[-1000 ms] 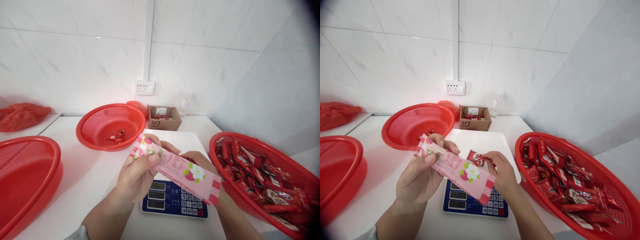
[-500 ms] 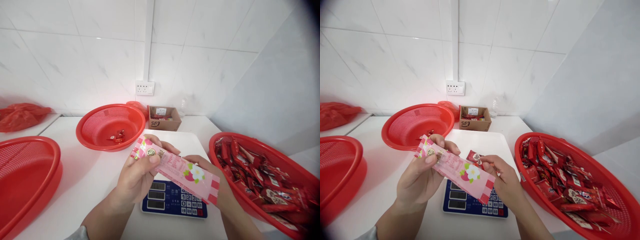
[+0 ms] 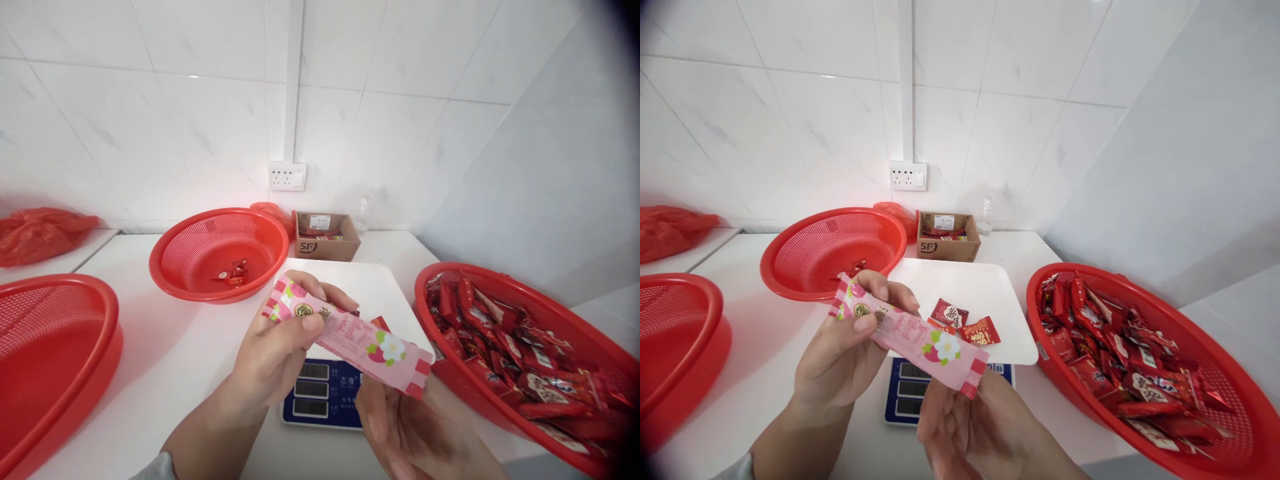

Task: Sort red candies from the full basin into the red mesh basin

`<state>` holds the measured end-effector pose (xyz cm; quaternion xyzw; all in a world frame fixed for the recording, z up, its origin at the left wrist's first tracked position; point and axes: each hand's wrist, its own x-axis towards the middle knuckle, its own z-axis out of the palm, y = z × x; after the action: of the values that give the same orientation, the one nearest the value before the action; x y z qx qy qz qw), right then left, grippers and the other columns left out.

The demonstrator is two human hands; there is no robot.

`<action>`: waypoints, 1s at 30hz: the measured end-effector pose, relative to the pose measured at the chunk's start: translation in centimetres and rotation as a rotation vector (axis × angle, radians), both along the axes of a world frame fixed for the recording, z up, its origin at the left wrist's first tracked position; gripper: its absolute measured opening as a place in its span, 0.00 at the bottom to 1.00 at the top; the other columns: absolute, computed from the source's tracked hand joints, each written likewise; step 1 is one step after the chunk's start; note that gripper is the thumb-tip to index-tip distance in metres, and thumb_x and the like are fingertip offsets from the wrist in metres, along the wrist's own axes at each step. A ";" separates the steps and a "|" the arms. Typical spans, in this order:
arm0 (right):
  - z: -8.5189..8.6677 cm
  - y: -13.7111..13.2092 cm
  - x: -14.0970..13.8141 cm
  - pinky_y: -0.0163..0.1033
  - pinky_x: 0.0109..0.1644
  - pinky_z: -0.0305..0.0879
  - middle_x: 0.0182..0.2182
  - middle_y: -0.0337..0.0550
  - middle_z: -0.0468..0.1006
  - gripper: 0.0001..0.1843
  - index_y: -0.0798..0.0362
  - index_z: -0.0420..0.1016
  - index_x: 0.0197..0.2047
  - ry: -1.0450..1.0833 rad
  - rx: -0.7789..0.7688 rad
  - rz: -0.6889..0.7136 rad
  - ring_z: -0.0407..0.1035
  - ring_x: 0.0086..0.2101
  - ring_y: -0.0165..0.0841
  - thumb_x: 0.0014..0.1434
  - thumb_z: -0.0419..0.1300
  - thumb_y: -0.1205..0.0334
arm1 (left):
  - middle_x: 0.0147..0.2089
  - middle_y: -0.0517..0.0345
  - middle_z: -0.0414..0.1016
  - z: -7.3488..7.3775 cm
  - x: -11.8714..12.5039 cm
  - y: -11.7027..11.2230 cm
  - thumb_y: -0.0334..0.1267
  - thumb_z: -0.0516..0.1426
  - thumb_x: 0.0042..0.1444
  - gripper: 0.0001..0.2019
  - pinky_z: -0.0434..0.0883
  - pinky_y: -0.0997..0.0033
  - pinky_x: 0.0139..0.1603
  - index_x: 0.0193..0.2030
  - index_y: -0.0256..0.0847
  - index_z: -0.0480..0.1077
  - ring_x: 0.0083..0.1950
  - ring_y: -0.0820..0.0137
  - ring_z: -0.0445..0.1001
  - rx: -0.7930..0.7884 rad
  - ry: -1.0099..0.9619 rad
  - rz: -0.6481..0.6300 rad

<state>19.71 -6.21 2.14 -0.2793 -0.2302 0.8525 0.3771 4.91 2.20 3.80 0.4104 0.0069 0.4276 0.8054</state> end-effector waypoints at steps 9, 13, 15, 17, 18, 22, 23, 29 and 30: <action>-0.8 0.1 -0.2 0.19 0.08 0.46 0.09 0.32 0.67 0.35 0.55 0.64 0.17 0.046 0.073 0.075 0.53 0.05 0.19 0.44 0.61 0.27 | 0.42 0.60 0.78 -0.2 -0.1 0.0 0.33 0.62 0.57 0.05 0.73 0.77 0.43 0.40 0.43 0.71 0.42 0.74 0.75 0.040 0.006 0.020; -0.6 -0.1 -0.3 0.19 0.08 0.45 0.08 0.31 0.66 0.34 0.54 0.62 0.17 0.090 0.112 0.051 0.52 0.05 0.18 0.46 0.61 0.29 | 0.42 0.59 0.77 -0.3 0.0 0.1 0.33 0.63 0.56 0.05 0.73 0.76 0.43 0.39 0.43 0.72 0.44 0.72 0.75 0.036 0.019 0.030; -0.5 -0.3 -0.4 0.19 0.08 0.45 0.08 0.29 0.62 0.33 0.54 0.59 0.17 0.122 0.156 0.003 0.50 0.05 0.18 0.47 0.63 0.33 | 0.42 0.59 0.77 -0.4 0.0 0.2 0.33 0.63 0.55 0.05 0.73 0.76 0.43 0.38 0.43 0.72 0.44 0.72 0.76 0.044 0.024 0.025; -0.5 -0.4 -0.5 0.19 0.10 0.45 0.08 0.26 0.58 0.31 0.53 0.57 0.16 0.117 0.191 -0.068 0.47 0.05 0.16 0.49 0.66 0.39 | 0.43 0.59 0.77 -0.4 0.0 0.2 0.33 0.64 0.55 0.07 0.73 0.76 0.44 0.39 0.43 0.72 0.44 0.72 0.76 0.072 0.017 -0.008; -0.5 -0.5 -0.6 0.19 0.11 0.45 0.08 0.26 0.56 0.30 0.53 0.56 0.17 0.091 0.211 -0.112 0.46 0.06 0.16 0.50 0.67 0.42 | 0.43 0.59 0.77 -0.4 0.1 0.2 0.34 0.64 0.54 0.09 0.73 0.75 0.45 0.41 0.44 0.72 0.45 0.71 0.76 0.083 0.012 -0.025; -0.7 -0.9 -0.5 0.25 0.15 0.46 0.12 0.28 0.58 0.26 0.53 0.61 0.21 -0.249 0.351 -0.360 0.48 0.12 0.18 0.50 0.68 0.43 | 0.49 0.55 0.76 -0.7 0.3 0.1 0.43 0.64 0.55 0.21 0.73 0.65 0.49 0.55 0.49 0.66 0.52 0.62 0.75 0.079 0.055 -0.023; -0.7 -1.1 -0.4 0.26 0.17 0.47 0.13 0.29 0.59 0.27 0.53 0.61 0.22 -0.370 0.394 -0.428 0.49 0.14 0.19 0.50 0.68 0.42 | 0.50 0.54 0.76 -0.8 0.4 0.1 0.46 0.63 0.56 0.23 0.73 0.62 0.49 0.57 0.49 0.65 0.54 0.59 0.74 0.080 0.090 -0.011; -0.1 -1.9 -0.5 0.32 0.22 0.49 0.18 0.35 0.61 0.26 0.53 0.64 0.21 -0.907 0.570 -0.613 0.51 0.20 0.25 0.56 0.61 0.40 | 0.50 0.49 0.78 -1.2 0.6 0.1 0.55 0.51 0.64 0.22 0.72 0.62 0.51 0.53 0.43 0.72 0.52 0.58 0.75 0.203 0.343 0.080; -0.1 -2.0 -0.5 0.32 0.22 0.49 0.18 0.35 0.62 0.26 0.53 0.65 0.22 -0.950 0.595 -0.613 0.52 0.20 0.26 0.57 0.59 0.40 | 0.49 0.49 0.78 -1.2 0.6 0.1 0.55 0.51 0.64 0.21 0.72 0.63 0.50 0.51 0.42 0.74 0.50 0.59 0.76 0.240 0.354 0.070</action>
<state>19.19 -8.16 2.08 -0.5634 -0.5089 0.3887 0.5220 5.54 2.31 2.65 0.5714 0.1118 0.3744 0.7217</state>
